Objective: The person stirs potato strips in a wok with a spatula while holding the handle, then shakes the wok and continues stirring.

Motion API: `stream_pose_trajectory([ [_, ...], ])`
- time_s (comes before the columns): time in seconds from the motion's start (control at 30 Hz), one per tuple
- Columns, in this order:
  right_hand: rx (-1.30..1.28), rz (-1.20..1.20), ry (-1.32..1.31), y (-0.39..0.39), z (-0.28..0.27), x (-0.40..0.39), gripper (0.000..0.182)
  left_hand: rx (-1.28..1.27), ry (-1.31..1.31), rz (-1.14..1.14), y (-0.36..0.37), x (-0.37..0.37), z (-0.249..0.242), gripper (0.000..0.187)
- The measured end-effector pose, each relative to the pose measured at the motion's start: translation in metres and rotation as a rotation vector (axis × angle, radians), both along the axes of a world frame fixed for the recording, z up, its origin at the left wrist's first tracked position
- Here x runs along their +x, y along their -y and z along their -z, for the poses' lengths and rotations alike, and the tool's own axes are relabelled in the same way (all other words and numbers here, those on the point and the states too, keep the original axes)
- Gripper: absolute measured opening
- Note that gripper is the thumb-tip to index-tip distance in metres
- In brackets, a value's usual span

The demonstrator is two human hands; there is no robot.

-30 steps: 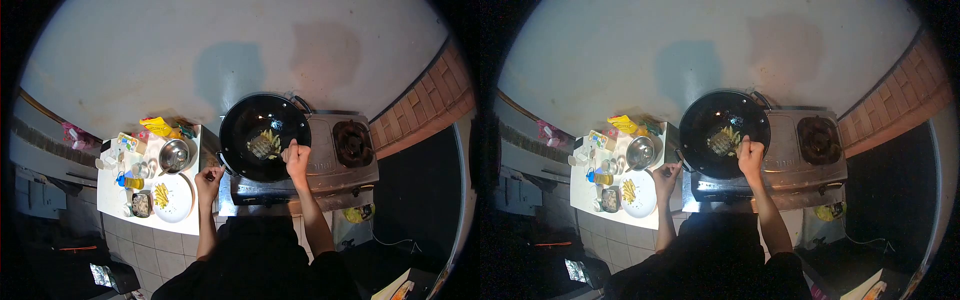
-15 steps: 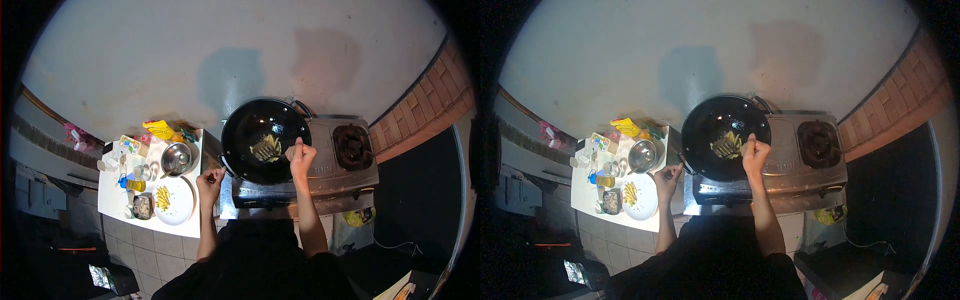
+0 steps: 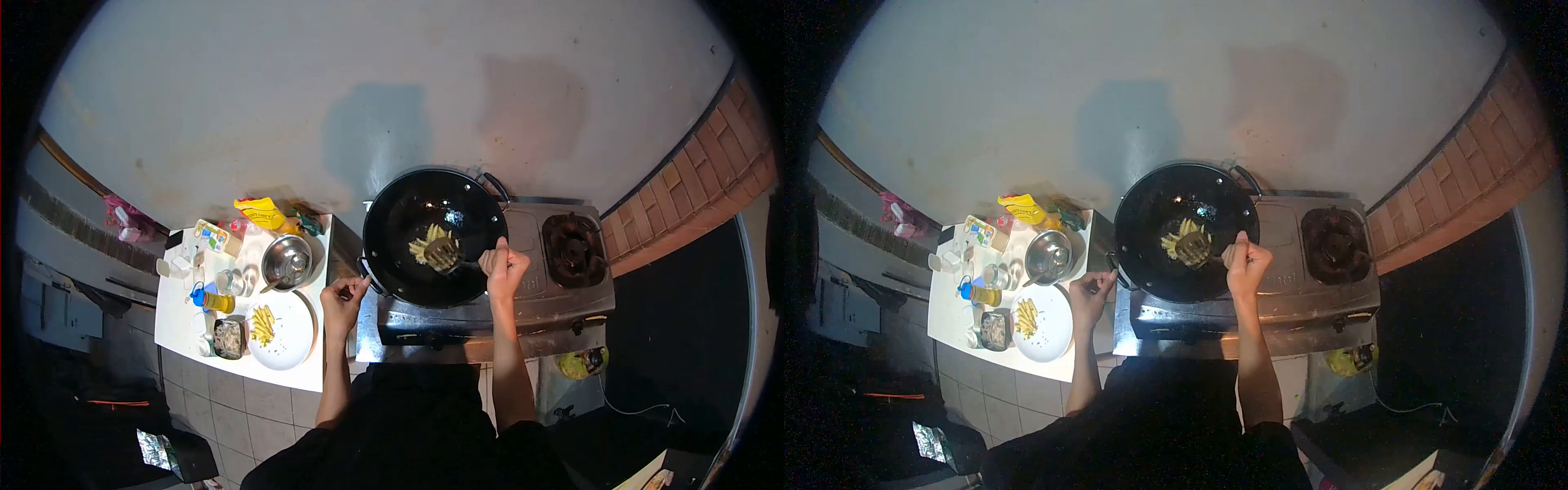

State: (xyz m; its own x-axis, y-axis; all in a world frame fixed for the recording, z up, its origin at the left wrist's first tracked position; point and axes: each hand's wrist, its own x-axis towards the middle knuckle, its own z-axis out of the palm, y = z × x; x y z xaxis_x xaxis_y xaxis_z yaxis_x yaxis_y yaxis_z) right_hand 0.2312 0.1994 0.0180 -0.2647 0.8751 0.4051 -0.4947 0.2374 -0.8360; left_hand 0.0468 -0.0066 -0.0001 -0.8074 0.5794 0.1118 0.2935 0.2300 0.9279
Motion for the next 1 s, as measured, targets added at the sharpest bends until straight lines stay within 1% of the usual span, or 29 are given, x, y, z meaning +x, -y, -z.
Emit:
stream_pose_trajectory([
  [0.07,-0.015,-0.001,0.005,0.000,0.004,-0.003,0.051,-0.004,-0.009,0.002,0.000,-0.001,0.000,0.019],
  [0.17,-0.025,-0.063,-0.038,0.000,-0.002,-0.012,0.051,-0.020,-0.007,0.000,0.000,0.000,-0.006,0.019],
  [0.27,-0.033,-0.059,0.035,-0.001,0.003,-0.015,0.052,-0.019,0.006,0.009,0.000,-0.004,0.002,0.019],
  [0.33,-0.019,-0.019,0.133,-0.001,0.009,-0.015,0.052,-0.009,0.011,0.017,0.000,-0.005,0.007,0.019],
  [0.47,-0.061,-0.055,0.124,0.001,0.012,-0.012,0.053,0.003,0.031,0.010,0.000,-0.006,0.009,0.019],
  [0.57,-0.093,-0.039,0.156,0.000,0.016,-0.009,0.054,0.000,0.052,0.003,0.000,-0.004,0.007,0.018],
  [0.63,-0.148,-0.070,0.186,-0.001,0.016,-0.007,0.054,0.005,0.070,0.001,-0.001,-0.002,0.004,0.018],
  [0.67,-0.148,-0.067,0.185,-0.002,0.017,-0.008,0.054,-0.004,0.037,-0.001,-0.001,-0.002,0.001,0.017],
  [0.73,-0.084,0.011,0.333,-0.003,0.020,-0.011,0.053,-0.016,0.002,0.006,-0.002,-0.001,-0.003,0.017],
  [0.87,-0.043,0.047,0.401,-0.006,0.016,-0.015,0.050,-0.024,0.012,0.001,-0.002,-0.001,-0.003,0.017],
  [1.0,-0.049,0.071,0.380,-0.005,0.019,-0.016,0.051,-0.026,-0.012,-0.014,-0.002,0.002,-0.007,0.017],
])
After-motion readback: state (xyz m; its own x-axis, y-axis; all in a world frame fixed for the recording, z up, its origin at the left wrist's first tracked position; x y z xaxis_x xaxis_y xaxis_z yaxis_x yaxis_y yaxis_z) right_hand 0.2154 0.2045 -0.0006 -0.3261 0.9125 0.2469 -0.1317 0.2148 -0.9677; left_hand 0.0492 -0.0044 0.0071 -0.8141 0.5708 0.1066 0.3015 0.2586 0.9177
